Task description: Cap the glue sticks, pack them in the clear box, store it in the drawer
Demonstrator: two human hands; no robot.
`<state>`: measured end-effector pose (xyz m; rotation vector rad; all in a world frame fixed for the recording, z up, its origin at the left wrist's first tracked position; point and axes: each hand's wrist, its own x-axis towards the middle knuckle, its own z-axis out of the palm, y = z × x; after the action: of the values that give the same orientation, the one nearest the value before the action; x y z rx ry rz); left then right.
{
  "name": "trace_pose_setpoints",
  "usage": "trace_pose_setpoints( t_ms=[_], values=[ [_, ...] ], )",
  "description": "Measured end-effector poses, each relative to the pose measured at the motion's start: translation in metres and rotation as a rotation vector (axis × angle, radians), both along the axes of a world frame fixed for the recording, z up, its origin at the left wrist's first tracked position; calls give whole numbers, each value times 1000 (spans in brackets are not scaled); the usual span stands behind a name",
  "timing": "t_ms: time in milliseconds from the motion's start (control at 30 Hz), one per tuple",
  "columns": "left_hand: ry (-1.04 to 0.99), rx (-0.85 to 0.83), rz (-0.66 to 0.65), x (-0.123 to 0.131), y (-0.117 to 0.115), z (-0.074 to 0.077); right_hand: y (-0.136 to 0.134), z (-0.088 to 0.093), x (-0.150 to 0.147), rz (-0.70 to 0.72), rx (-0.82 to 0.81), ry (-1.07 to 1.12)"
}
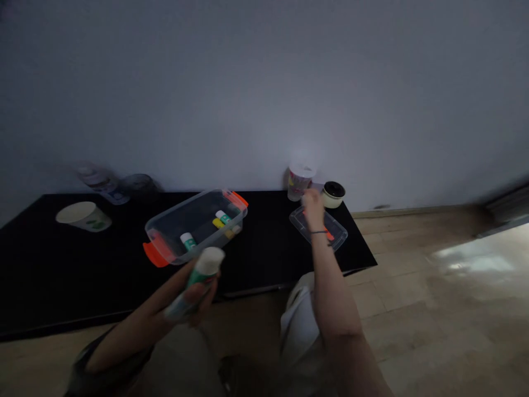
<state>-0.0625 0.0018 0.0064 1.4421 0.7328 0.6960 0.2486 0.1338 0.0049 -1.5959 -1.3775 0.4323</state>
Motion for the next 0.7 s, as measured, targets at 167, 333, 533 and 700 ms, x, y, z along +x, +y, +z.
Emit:
trace_pose_setpoints(
  t_ms=[167, 333, 533, 700],
  values=[
    [-25, -290, 1, 57, 32, -44, 18, -64, -36, 172, -681, -620],
    [-109, -542, 209, 74, 57, -105, 28, -95, -32, 276, -834, -727],
    [-93, -448, 366, 73, 80, -140, 22, -83, -37, 263, -631, -663],
    [-198, -272, 315, 82, 91, -164, 7, -81, -63, 686, -713, -287]
  ],
)
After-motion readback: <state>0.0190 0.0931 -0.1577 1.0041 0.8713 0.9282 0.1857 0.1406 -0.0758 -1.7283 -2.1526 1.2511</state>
